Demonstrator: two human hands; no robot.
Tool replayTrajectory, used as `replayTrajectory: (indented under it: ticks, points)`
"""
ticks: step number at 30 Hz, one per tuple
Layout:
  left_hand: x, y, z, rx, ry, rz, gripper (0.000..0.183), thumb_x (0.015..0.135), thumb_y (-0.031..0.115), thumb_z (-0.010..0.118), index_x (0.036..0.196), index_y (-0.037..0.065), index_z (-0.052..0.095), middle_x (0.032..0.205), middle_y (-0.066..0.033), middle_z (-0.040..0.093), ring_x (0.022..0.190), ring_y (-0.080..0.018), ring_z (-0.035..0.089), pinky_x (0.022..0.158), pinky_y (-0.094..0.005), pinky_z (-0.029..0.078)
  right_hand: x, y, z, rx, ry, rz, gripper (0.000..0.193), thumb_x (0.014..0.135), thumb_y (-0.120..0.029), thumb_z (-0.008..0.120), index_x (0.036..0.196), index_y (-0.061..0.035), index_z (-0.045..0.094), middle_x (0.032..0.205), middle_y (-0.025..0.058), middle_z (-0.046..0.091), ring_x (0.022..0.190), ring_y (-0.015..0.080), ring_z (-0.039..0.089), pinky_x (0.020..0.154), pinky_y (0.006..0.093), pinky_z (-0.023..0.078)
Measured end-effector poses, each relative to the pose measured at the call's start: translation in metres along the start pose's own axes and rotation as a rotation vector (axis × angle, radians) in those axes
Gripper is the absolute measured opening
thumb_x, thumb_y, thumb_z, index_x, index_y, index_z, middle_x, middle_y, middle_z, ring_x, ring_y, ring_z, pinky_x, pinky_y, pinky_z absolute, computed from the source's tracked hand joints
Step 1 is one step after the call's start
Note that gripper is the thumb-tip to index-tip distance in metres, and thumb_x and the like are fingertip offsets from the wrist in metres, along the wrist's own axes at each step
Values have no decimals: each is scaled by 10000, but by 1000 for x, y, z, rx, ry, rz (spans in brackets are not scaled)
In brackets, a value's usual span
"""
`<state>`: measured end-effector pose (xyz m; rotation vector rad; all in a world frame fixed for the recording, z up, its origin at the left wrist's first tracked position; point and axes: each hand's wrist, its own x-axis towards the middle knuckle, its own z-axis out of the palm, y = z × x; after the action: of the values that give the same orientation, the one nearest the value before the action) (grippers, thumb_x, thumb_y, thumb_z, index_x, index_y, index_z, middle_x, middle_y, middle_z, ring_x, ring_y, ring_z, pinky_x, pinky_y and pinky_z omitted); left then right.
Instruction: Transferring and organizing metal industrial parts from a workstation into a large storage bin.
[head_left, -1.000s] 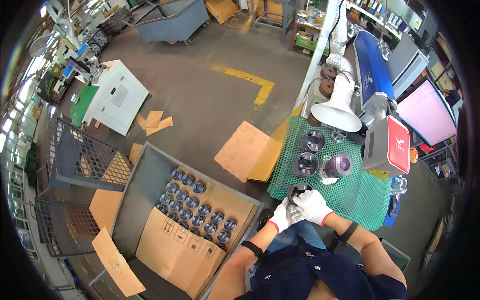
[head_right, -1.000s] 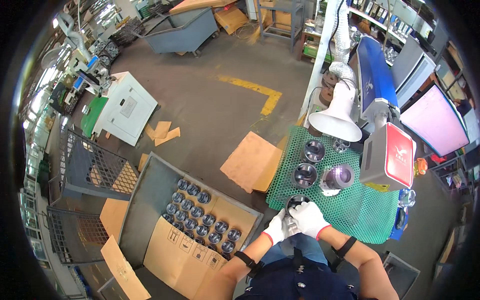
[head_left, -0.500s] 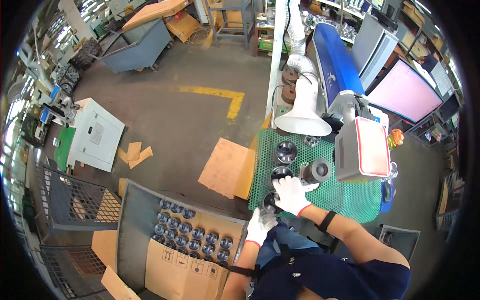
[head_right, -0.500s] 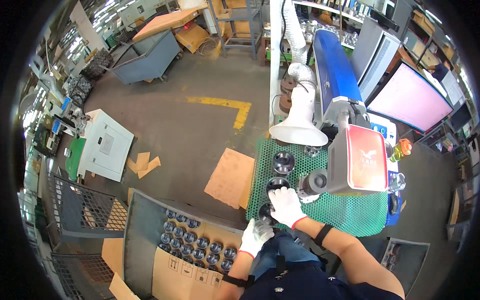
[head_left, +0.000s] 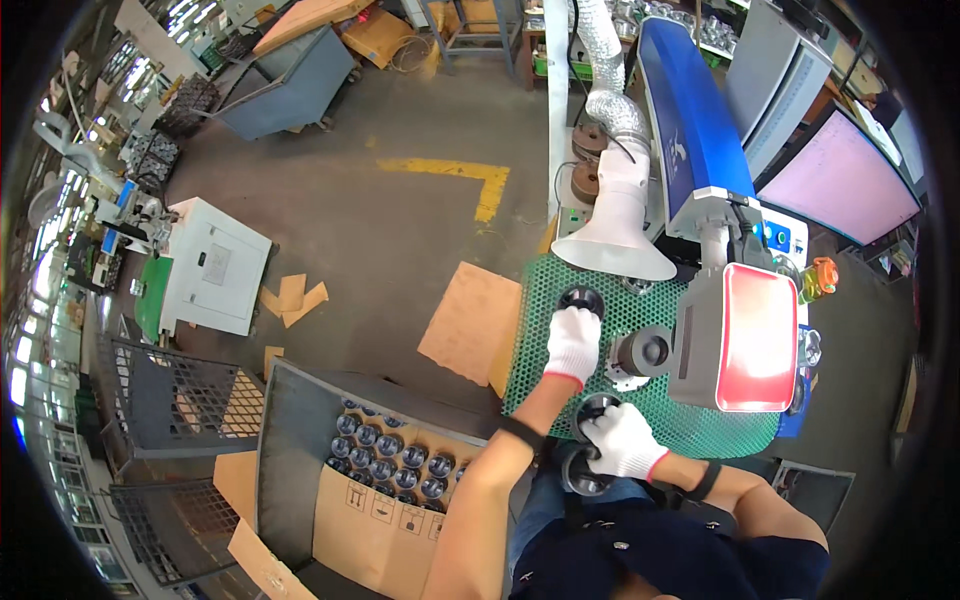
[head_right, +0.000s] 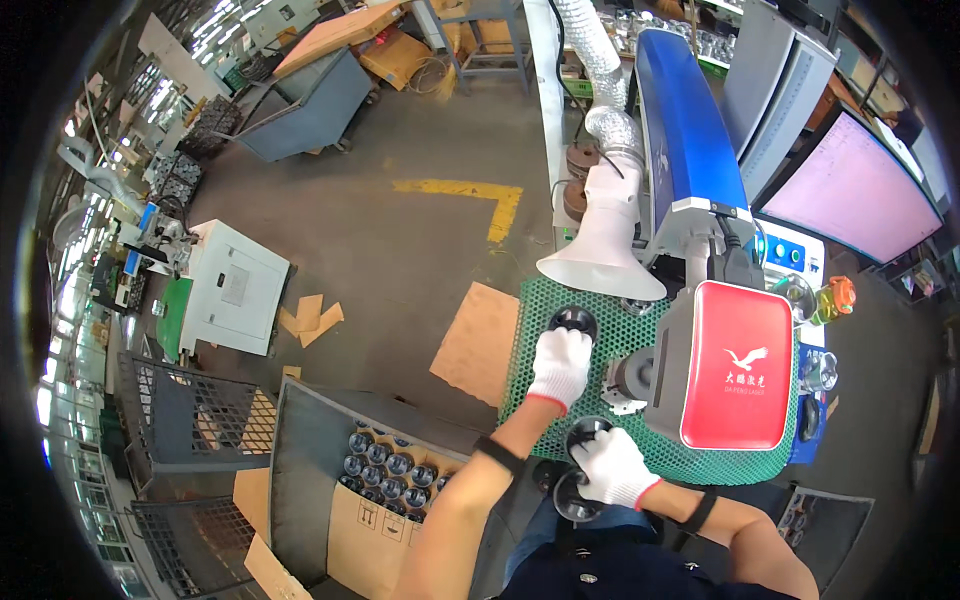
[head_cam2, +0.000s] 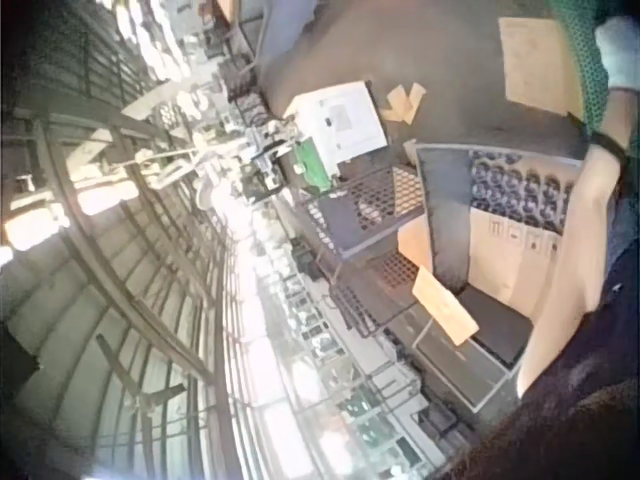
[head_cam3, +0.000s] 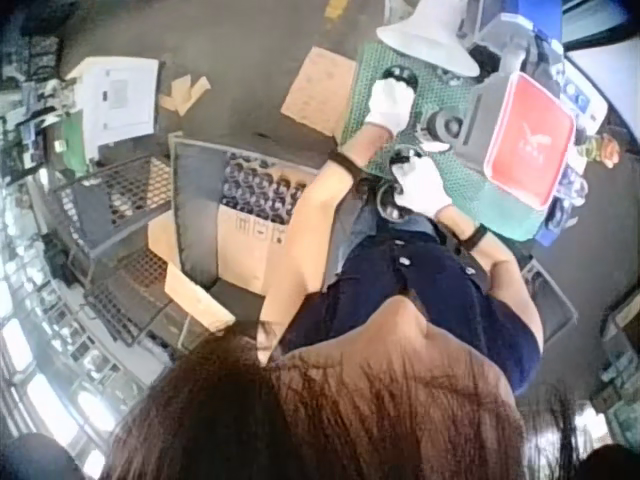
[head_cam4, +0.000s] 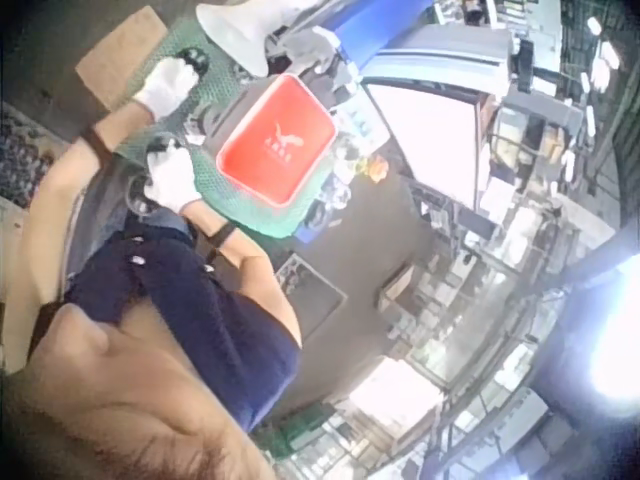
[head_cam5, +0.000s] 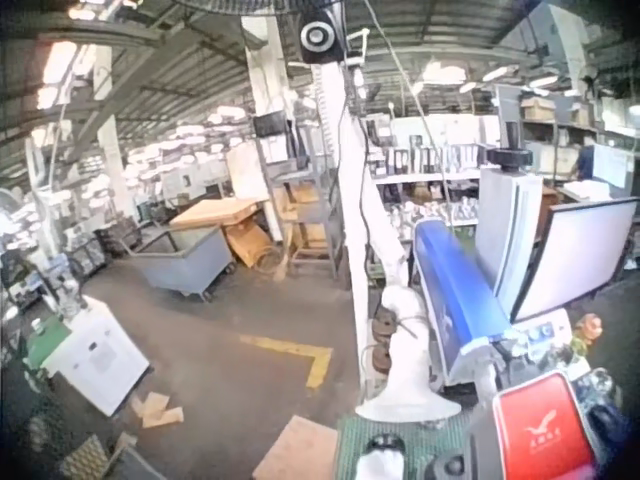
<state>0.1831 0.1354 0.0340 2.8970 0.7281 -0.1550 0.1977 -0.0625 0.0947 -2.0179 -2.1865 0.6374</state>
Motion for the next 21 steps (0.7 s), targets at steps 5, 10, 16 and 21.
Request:
replayTrajectory:
  ticks: [5,10,16,21]
  points:
    - [-15,-17,4,-206,-13,20,120,872,192,656,937,117,724,853,-126,722,838,-329,713,724,-455,567,-44,-4,-3,-18,4,113,319,626,-338,735,768,-70,636,638,122,620,639,340,635,638,473,500]
    - [-203,-23,11,-793,213,-493,462,901,451,692,1137,54,711,1057,-207,721,974,-389,692,861,-473,543,-52,-37,-12,-62,80,-16,327,560,-291,738,756,-55,623,615,132,597,611,365,604,602,494,465]
    - [-489,-7,69,-1207,249,-1145,521,956,464,641,1220,20,705,1160,-199,716,1091,-351,663,969,-400,504,-23,-120,14,-166,77,-249,425,537,-325,770,848,-52,674,702,101,624,723,315,612,674,457,454]
    - [-656,12,123,-1269,420,-1648,482,918,360,690,1262,23,697,1190,-210,719,1127,-321,677,1002,-360,499,59,-215,53,-208,-152,-509,473,653,-359,740,1029,-78,689,790,96,660,788,309,627,716,455,471]
